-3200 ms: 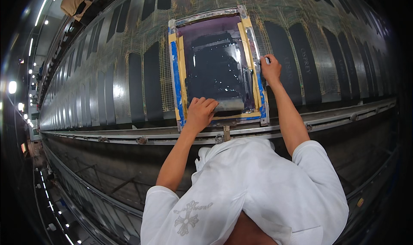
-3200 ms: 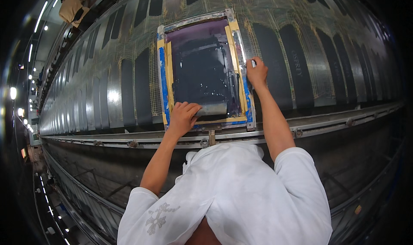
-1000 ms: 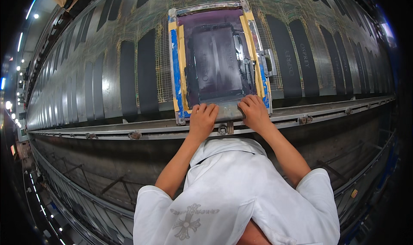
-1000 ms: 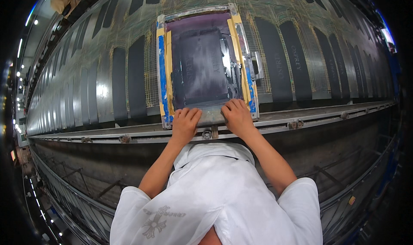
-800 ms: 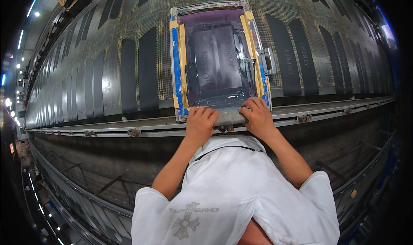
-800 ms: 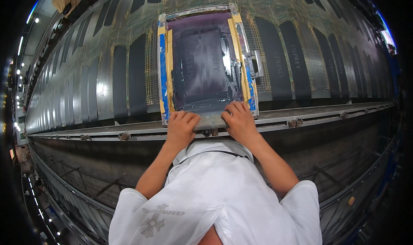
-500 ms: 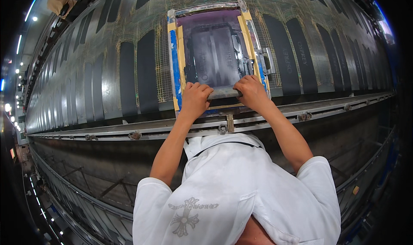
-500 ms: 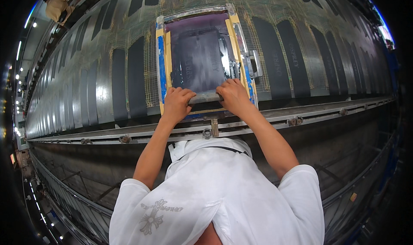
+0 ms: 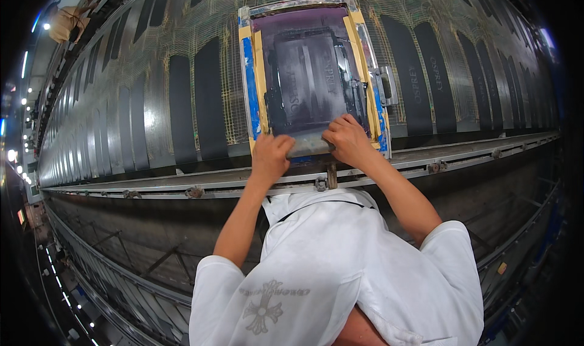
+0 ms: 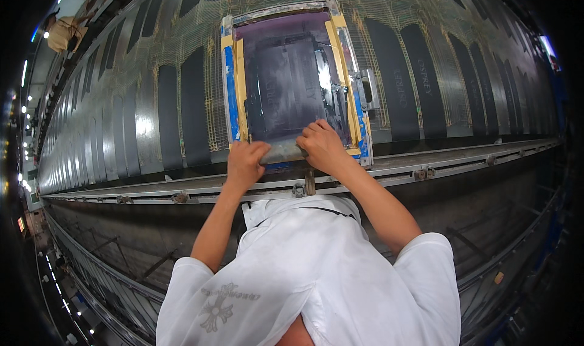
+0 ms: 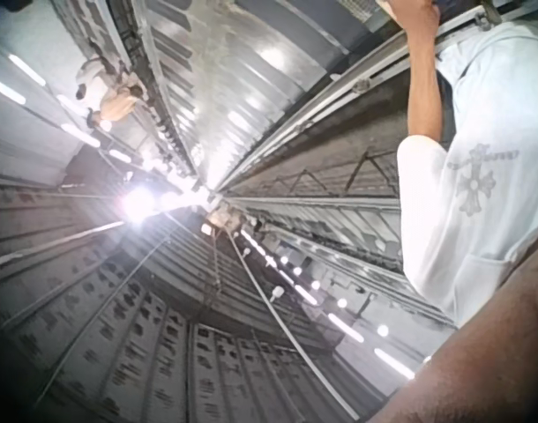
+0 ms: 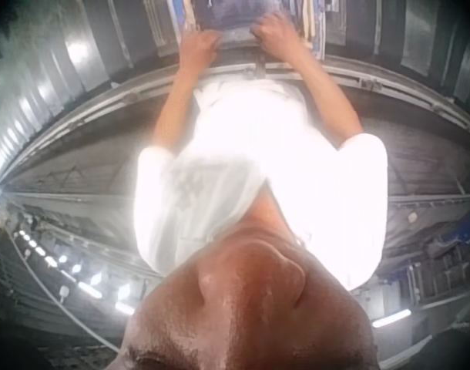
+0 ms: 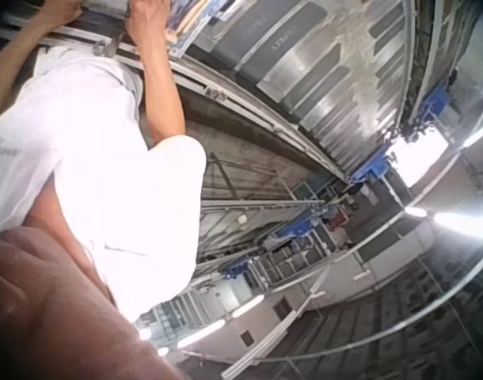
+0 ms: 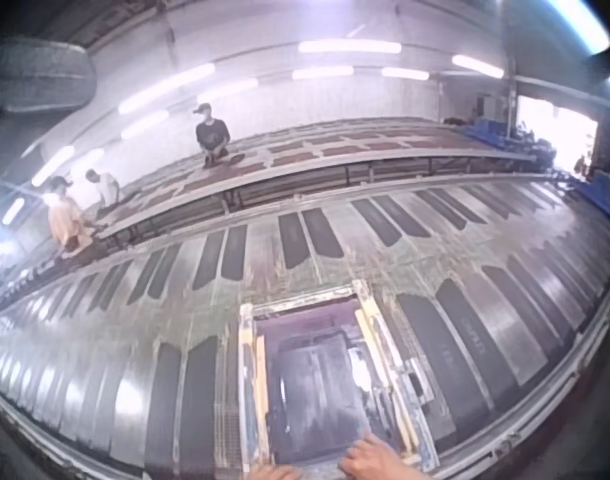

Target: The person uses a squeegee to pull dark ink across a screen printing frame mounted on a conveyor belt. They repeatedly move the squeegee back and forth over the same rectangular area, occasionally lifting it to reposition or reload ink. The process is continuous and repetitive, focusing on a single section of the screen.

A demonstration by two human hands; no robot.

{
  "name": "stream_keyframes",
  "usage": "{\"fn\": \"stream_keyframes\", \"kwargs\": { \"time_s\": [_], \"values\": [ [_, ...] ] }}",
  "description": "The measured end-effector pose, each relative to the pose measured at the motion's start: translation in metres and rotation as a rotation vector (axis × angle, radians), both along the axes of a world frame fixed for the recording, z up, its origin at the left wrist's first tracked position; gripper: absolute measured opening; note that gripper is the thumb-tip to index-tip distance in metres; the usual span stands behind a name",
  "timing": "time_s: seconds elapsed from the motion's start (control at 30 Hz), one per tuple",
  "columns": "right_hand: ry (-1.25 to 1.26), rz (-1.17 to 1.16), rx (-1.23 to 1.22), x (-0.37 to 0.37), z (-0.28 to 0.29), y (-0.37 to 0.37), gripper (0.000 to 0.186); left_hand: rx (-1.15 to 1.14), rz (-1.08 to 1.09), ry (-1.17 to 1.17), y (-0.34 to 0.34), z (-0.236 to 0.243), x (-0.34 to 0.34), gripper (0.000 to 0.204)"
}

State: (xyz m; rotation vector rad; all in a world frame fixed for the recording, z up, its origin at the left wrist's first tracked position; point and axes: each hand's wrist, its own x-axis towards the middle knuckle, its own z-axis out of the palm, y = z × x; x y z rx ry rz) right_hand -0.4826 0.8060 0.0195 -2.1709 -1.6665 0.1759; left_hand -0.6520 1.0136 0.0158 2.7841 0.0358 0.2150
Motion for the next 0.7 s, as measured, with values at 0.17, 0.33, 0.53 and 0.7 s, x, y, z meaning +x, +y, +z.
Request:
{"fn": "stream_keyframes", "kwargs": {
  "time_s": [0.17, 0.33, 0.53, 0.7],
  "values": [
    [0.028, -0.034, -0.027, 0.018, 0.012, -0.014, 0.027, -0.015, 0.02, -0.008, -0.017, 0.018, 0.018, 0.052],
    [0.047, -0.076, -0.007, 0.005, 0.03, -0.042, 0.029, -0.02, -0.023, -0.019, -0.041, 0.029, 0.008, 0.048],
    [0.048, -0.11, -0.011, -0.001, 0.01, -0.037, 0.027, -0.002, -0.022, -0.009, -0.035, 0.009, 0.01, 0.057],
    [0.006, -0.152, 0.037, 0.009, 0.003, -0.027, 0.031, 0.02, 0.001, -0.069, -0.027, 0.007, 0.023, 0.053]
  ]
}}
